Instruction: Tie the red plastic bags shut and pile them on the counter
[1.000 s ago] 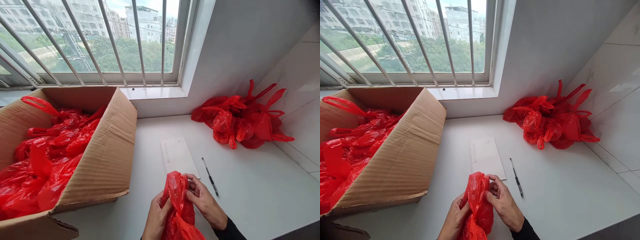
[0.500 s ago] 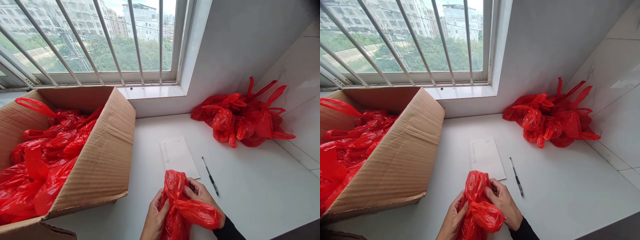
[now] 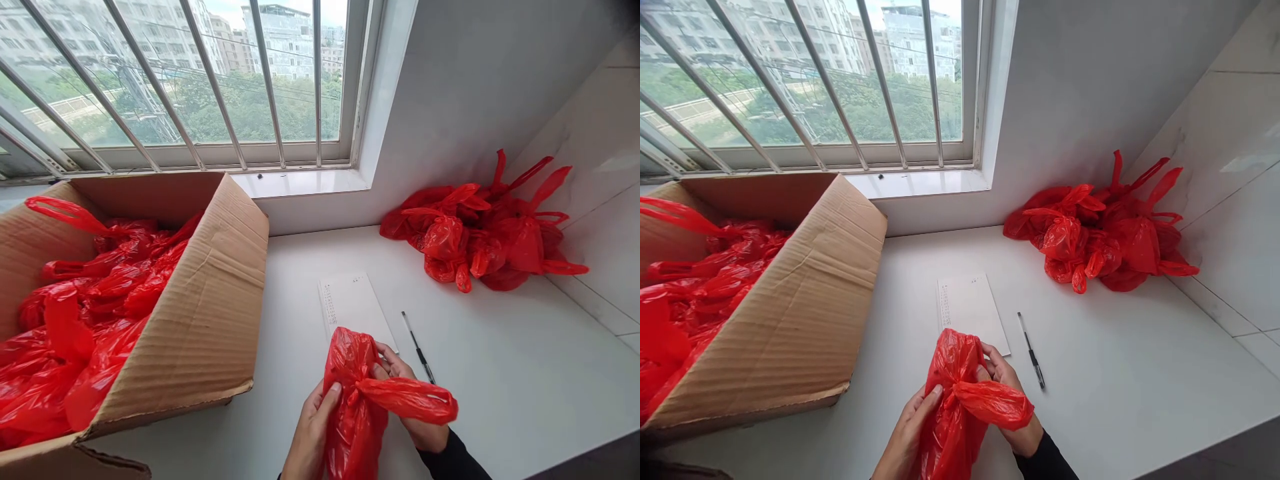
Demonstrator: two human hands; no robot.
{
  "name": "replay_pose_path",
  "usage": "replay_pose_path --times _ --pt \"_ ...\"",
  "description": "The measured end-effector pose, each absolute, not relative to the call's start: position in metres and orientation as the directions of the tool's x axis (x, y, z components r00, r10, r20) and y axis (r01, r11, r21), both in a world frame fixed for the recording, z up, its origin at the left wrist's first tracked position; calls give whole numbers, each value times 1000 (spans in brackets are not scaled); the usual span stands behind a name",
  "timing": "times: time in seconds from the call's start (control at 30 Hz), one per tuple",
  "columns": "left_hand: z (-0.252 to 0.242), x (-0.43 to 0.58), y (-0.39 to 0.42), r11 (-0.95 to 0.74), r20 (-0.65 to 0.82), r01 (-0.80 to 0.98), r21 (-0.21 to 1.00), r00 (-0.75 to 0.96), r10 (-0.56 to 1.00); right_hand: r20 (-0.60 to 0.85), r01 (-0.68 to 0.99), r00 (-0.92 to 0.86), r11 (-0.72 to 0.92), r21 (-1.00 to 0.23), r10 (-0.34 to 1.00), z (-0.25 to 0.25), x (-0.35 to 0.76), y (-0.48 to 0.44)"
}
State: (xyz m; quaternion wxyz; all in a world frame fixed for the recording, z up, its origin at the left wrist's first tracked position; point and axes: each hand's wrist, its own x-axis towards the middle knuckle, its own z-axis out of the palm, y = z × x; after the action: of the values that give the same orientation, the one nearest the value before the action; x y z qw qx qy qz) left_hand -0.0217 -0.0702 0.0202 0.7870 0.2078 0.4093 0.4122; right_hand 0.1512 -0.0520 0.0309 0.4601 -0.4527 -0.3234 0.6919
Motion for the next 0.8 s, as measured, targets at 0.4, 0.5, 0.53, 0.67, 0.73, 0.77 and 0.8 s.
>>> replay_pose_path --times 0.4,0.5,0.53,0.67,0.73,0.77,0.8 --pt "19 -22 -69 520 -435 -449 727 284 854 -342 -357 -118 -361 -861 932 39 156 -54" --pt "18 -22 -69 515 -458 -482 709 241 856 -351 -346 -182 -394 -851 918 45 153 -54" --pt "19 -22 -69 510 -459 -494 704 231 858 -358 -338 -223 -416 -844 907 47 153 -53" --pt "22 -21 -71 496 -430 -487 719 250 868 -344 -276 -259 -411 -869 903 49 158 -50" --pt "23 -21 -71 485 -399 -465 741 276 874 -322 -279 -214 -373 -885 922 45 161 -51" --pt "23 -21 -72 479 -385 -453 752 287 877 -306 -292 -205 -357 -888 930 41 162 -52" --pt "23 -21 -71 474 -377 -440 763 294 879 -294 -306 -202 -345 -887 934 37 163 -52"
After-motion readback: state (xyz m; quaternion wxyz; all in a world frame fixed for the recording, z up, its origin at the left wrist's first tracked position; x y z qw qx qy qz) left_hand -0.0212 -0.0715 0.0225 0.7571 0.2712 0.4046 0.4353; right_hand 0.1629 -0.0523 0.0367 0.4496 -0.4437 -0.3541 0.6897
